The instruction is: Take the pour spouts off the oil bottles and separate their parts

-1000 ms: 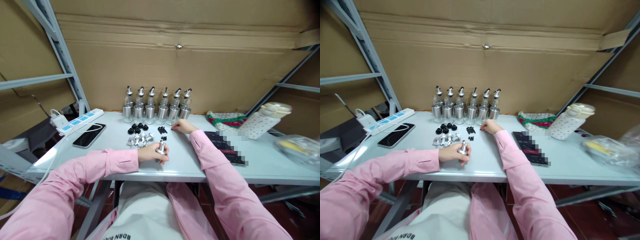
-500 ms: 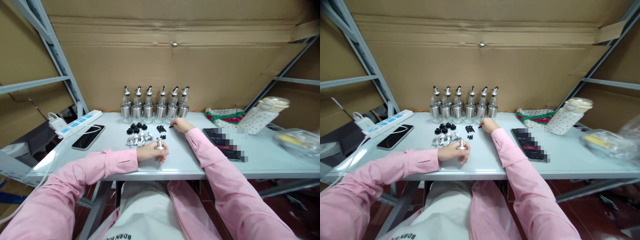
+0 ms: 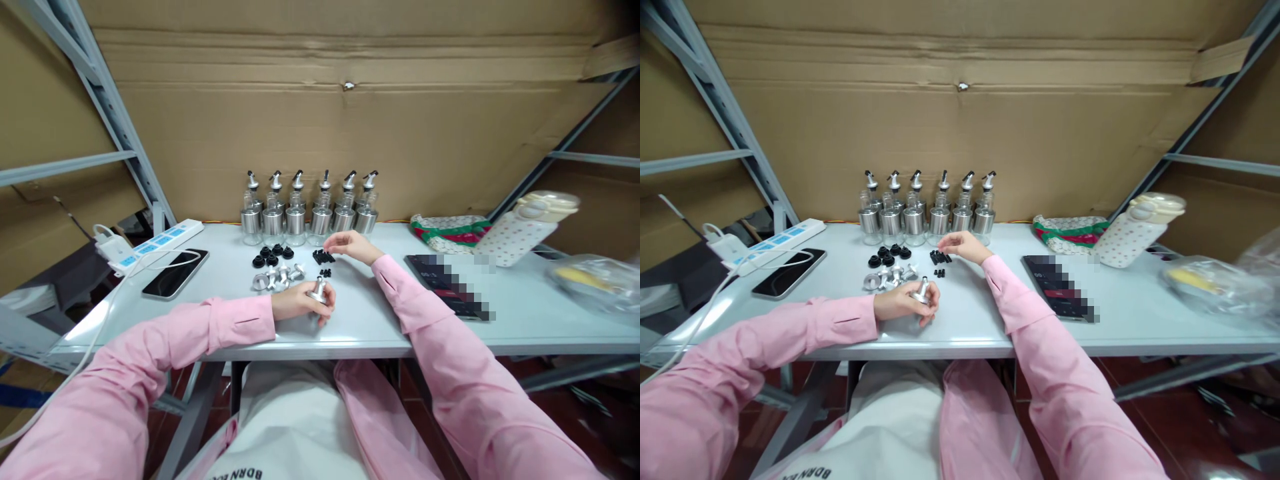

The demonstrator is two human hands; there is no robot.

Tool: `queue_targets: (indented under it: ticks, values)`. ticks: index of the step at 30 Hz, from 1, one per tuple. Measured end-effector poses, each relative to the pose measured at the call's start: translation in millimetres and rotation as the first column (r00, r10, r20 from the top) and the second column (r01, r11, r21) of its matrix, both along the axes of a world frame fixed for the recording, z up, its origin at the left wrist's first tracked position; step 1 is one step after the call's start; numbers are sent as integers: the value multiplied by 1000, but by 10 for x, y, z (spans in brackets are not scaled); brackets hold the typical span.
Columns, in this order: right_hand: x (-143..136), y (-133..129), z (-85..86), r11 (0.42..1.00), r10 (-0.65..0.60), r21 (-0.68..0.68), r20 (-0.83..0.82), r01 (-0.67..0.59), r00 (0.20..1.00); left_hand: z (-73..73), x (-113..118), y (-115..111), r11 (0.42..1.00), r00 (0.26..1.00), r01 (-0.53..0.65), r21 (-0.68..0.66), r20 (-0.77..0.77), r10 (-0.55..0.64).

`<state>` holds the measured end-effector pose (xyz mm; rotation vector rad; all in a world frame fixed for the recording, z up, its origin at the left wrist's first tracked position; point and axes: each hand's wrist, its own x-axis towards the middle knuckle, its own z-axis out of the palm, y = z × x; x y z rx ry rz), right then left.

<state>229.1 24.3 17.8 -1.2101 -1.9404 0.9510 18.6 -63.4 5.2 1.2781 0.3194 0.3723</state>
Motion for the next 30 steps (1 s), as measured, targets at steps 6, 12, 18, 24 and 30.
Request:
queue_targets:
  ticks: [6,12,18,24,30]
  values:
    - [-231,-293,156,790,422,-368,-255,-491,870,3,-16,21,1000,1000,21,-21,23,-20]
    - [-361,-416,177,703,550,-363,-269,-612,791,9,-23,24,999,999,36,32,-23,-35]
    - [-352,-384,109,712,533,-357,-287,-605,796,-14,-15,42,995,998,20,96,-57,-15]
    - [-437,-456,80,712,489,-382,-335,-590,806,-12,-6,51,968,995,11,249,-98,14]
    - [-485,-445,91,808,389,-337,-310,-483,868,8,-2,2,963,990,0,271,-135,38]
